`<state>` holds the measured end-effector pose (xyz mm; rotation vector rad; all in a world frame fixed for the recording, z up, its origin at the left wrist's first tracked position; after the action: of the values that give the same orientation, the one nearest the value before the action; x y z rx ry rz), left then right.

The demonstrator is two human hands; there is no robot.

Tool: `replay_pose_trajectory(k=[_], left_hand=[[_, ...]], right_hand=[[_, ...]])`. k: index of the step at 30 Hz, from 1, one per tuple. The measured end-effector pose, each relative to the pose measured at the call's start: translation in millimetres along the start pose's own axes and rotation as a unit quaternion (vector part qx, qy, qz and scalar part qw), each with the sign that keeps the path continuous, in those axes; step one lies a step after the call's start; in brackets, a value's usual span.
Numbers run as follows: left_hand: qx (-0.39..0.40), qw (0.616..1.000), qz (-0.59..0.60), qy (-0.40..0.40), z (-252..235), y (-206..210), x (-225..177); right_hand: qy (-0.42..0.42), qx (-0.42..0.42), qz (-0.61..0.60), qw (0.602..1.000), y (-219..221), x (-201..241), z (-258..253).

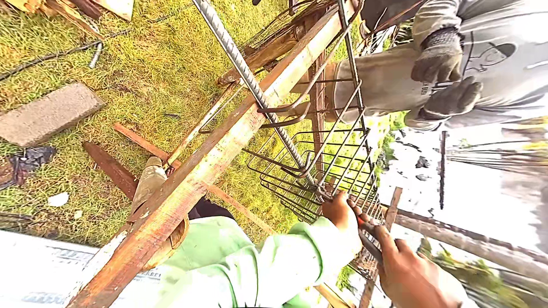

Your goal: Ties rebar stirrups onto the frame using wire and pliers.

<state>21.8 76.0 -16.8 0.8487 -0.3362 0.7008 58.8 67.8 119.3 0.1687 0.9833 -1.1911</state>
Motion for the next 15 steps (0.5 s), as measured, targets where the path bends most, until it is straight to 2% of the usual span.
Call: replay_pose_trajectory(k=[2, 3, 4, 6, 7, 8, 9, 12, 13, 15], left_hand=[[-0.01, 0.999, -0.035, -0.009, 10, -5, -3], [-0.013, 0.999, -0.038, -0.018, 14, -11, -1], [-0.012, 0.999, -0.046, -0.012, 17, -17, 1], [0.007, 0.998, -0.067, 0.018, 13, -28, 3], [0.029, 0.996, -0.076, 0.022, 5, -34, 5], [0.042, 0.994, -0.1, 0.032, -7, -42, 5], [0.042, 0.988, -0.141, 0.038, -11, -46, 2], [0.032, 0.972, -0.229, 0.036, 7, -40, -13], [0.034, 0.977, -0.208, 0.02, 7, -39, -11], [0.022, 0.989, -0.149, 0.01, -19, -44, 9]], right_hand=[[-0.003, 0.151, -0.136, 0.979, 1, -13, -16], [-0.015, 0.239, -0.249, 0.938, 11, -26, -24], [-0.037, 0.306, -0.384, 0.87, 25, -35, -31], [-0.087, 0.411, -0.596, 0.684, 58, -38, -37], [-0.102, 0.425, -0.636, 0.635, 73, -35, -37], [-0.102, 0.414, -0.648, 0.631, 80, -31, -35], [-0.087, 0.381, -0.642, 0.66, 81, -29, -31], [-0.023, 0.175, -0.487, 0.855, 50, -37, -20], [-0.016, 0.11, -0.42, 0.9, 39, -43, -19], [-0.026, 0.075, -0.332, 0.94, 17, -55, -23]])
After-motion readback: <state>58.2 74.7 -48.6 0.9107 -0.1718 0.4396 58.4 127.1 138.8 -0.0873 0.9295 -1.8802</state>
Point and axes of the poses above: each hand's wrist, its own z-axis away from the middle knuckle, its own y-axis out of the palm, x = y × z, the point moved 4 cm from there along -z, towards the middle knuckle, and after that the axes turned 12 degrees about z, right-handed, at the moved point
